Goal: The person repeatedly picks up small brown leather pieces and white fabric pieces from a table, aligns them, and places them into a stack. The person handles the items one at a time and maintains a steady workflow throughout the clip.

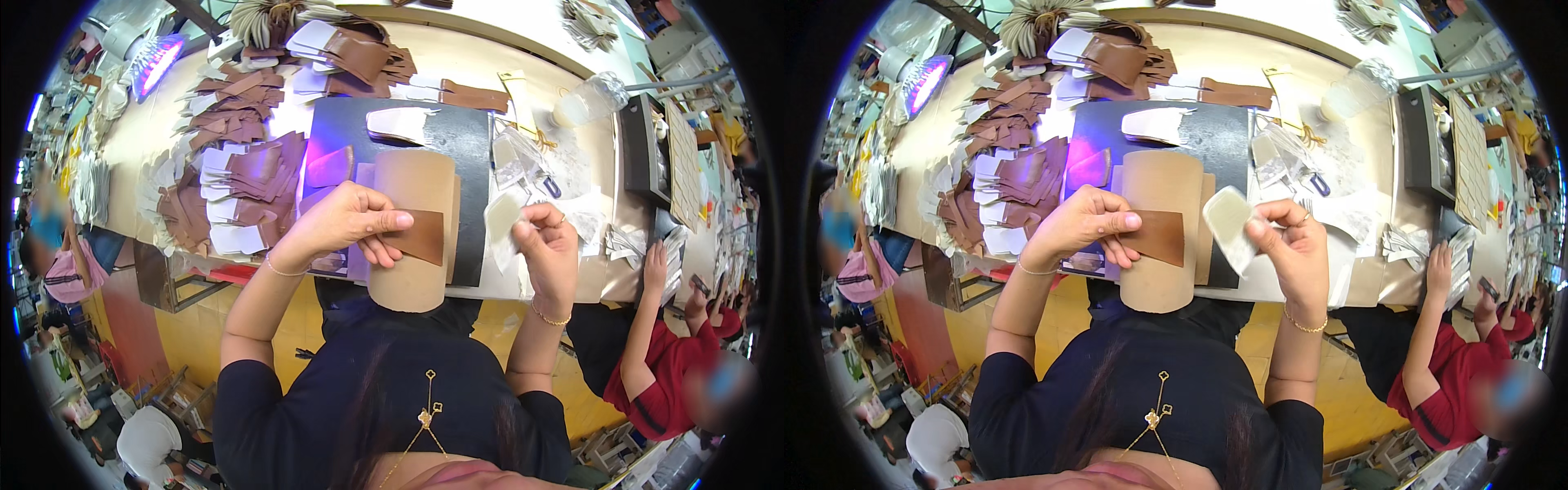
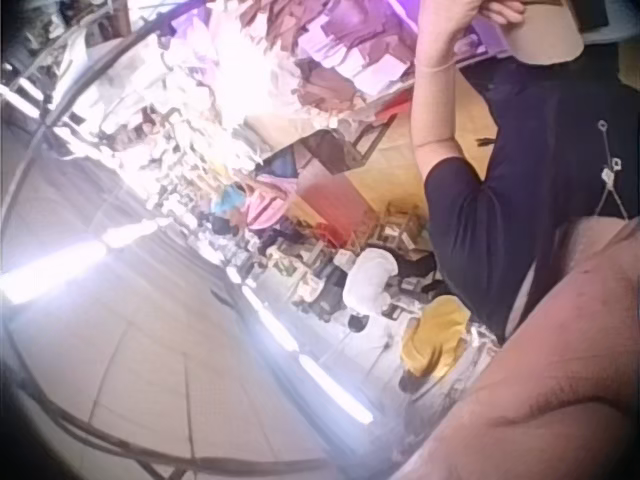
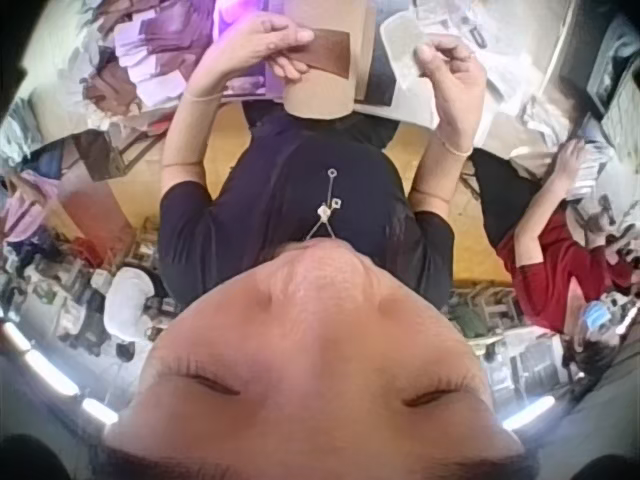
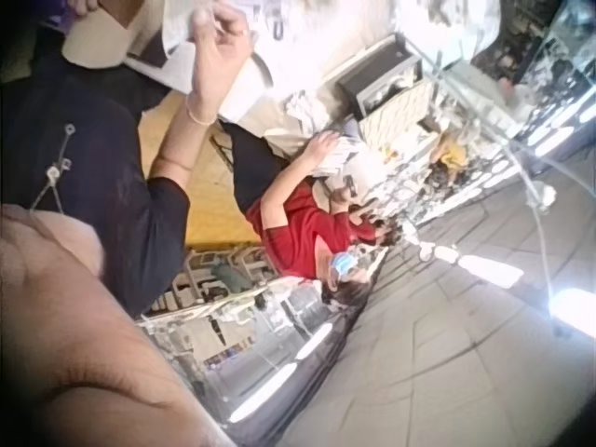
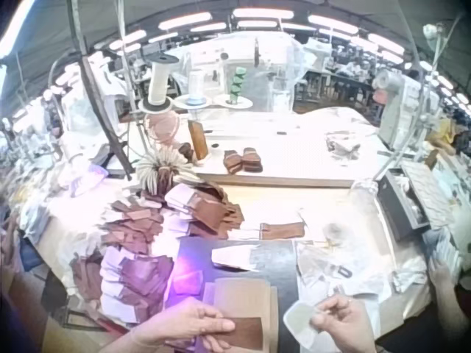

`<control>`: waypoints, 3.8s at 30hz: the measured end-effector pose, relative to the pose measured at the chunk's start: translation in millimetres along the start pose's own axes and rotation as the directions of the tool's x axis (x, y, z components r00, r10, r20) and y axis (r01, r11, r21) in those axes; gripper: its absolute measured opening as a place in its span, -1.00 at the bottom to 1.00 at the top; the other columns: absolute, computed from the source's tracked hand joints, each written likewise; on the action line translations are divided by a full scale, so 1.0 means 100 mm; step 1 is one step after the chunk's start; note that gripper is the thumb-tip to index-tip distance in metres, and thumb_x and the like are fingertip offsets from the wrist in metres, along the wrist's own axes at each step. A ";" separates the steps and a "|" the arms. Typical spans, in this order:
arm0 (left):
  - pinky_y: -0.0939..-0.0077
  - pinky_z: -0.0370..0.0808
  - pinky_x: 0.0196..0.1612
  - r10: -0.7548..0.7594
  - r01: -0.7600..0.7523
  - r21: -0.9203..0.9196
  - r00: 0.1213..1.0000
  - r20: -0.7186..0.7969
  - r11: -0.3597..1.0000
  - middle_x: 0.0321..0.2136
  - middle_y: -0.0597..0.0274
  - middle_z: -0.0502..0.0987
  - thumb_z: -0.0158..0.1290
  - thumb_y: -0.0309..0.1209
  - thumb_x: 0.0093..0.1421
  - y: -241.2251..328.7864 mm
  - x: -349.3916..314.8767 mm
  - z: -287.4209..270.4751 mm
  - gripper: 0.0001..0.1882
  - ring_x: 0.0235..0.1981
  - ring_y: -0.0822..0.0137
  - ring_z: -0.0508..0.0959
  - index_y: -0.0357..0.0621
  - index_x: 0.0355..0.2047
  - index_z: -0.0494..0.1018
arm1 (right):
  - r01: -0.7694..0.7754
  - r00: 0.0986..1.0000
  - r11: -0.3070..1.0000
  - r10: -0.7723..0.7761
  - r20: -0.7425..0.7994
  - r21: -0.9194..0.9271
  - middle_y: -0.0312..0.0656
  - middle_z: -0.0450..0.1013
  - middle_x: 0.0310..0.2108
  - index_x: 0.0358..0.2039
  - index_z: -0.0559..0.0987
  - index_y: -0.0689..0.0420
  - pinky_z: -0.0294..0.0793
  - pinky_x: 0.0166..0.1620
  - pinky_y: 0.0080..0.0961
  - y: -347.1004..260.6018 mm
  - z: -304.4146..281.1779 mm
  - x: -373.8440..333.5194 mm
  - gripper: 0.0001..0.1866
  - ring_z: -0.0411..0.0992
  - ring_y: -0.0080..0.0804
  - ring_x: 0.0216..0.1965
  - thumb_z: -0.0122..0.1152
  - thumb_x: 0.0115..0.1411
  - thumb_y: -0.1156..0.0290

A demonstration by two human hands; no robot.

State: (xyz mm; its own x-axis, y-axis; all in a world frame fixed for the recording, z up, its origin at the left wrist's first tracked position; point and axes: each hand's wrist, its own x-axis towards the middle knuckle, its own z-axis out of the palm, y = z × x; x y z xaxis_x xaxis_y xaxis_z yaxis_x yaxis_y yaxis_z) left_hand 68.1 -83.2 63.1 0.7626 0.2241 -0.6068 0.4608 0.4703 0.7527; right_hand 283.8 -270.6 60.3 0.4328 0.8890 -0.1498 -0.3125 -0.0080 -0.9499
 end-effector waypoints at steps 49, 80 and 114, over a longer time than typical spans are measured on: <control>0.68 0.32 -0.69 0.129 -0.102 0.207 0.984 -0.123 0.973 -0.77 0.30 0.43 0.12 -0.29 0.20 -0.18 -0.01 -0.08 -0.70 -0.76 0.55 0.42 -0.24 -0.56 0.40 | 0.713 0.686 0.311 -0.127 0.716 -0.628 -0.03 -0.05 0.34 0.29 0.14 -0.06 -0.30 0.33 0.04 0.40 0.86 0.09 -0.16 -0.21 0.00 0.38 -0.09 0.10 -0.28; 0.20 0.45 -0.36 0.571 0.194 0.853 0.669 -0.476 0.484 -0.61 0.01 0.50 0.17 -0.25 0.07 -0.34 0.29 -0.82 -0.68 -0.50 0.03 0.52 -0.29 -0.60 0.47 | -0.200 0.856 0.019 -0.483 -0.185 -0.980 -0.25 0.43 -0.34 -0.21 0.50 0.03 0.20 -0.14 -0.27 0.93 -0.47 0.82 -0.64 0.37 -0.25 -0.20 0.37 -0.03 0.28; 0.31 0.40 -0.38 0.413 0.194 0.748 0.733 -0.541 0.635 -0.63 0.08 0.44 0.26 -0.47 -0.08 -0.88 0.07 -0.79 -0.76 -0.51 0.14 0.47 -0.27 -0.49 0.40 | 0.068 0.940 0.919 -0.189 -0.283 -0.388 -0.45 0.32 -0.49 -0.32 0.45 0.18 0.23 -0.39 -0.79 0.48 -0.40 0.45 -0.81 0.23 -0.76 -0.48 0.30 0.13 0.45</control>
State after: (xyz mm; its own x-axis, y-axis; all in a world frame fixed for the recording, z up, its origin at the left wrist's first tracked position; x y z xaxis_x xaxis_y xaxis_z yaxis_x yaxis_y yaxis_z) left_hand -2.7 -55.3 -27.3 0.5034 0.8202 -0.2719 0.7803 -0.2963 0.5507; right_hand 322.1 -249.3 -2.5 0.7050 0.7082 -0.0393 0.0699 -0.1244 -0.9898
